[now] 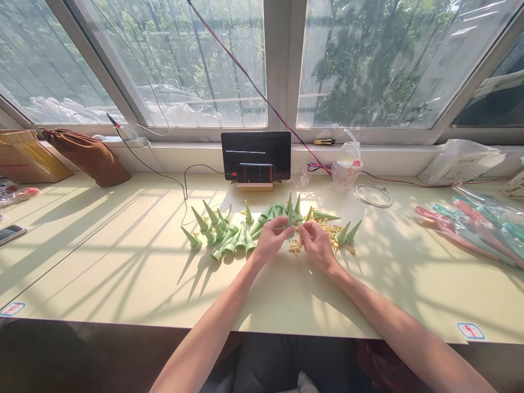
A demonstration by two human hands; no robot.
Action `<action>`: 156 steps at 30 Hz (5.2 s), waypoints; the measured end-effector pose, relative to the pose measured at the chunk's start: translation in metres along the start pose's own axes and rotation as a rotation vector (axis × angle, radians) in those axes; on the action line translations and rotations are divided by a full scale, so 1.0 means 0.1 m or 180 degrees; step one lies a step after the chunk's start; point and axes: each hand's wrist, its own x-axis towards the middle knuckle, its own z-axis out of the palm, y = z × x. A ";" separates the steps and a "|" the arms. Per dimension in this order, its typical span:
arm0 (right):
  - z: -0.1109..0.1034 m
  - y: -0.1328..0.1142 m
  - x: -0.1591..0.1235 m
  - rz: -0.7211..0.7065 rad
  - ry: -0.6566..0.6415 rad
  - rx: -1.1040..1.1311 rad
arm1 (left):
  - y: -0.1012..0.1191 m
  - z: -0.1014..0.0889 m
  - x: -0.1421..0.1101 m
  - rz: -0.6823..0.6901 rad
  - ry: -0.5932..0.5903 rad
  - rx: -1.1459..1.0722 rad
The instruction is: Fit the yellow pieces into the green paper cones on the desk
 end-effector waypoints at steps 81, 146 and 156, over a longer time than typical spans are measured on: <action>-0.01 -0.03 -0.02 -0.0094 -0.0193 -0.0280 | -0.02 0.02 0.03 -0.0437 0.0536 0.0012; -0.03 0.02 0.03 -0.0305 0.0059 -0.0848 | -0.03 0.04 0.01 -0.0400 0.0489 0.0060; -0.04 0.07 0.06 -0.0523 -0.0075 -0.0946 | 0.01 0.03 -0.01 -0.0470 0.0323 -0.0020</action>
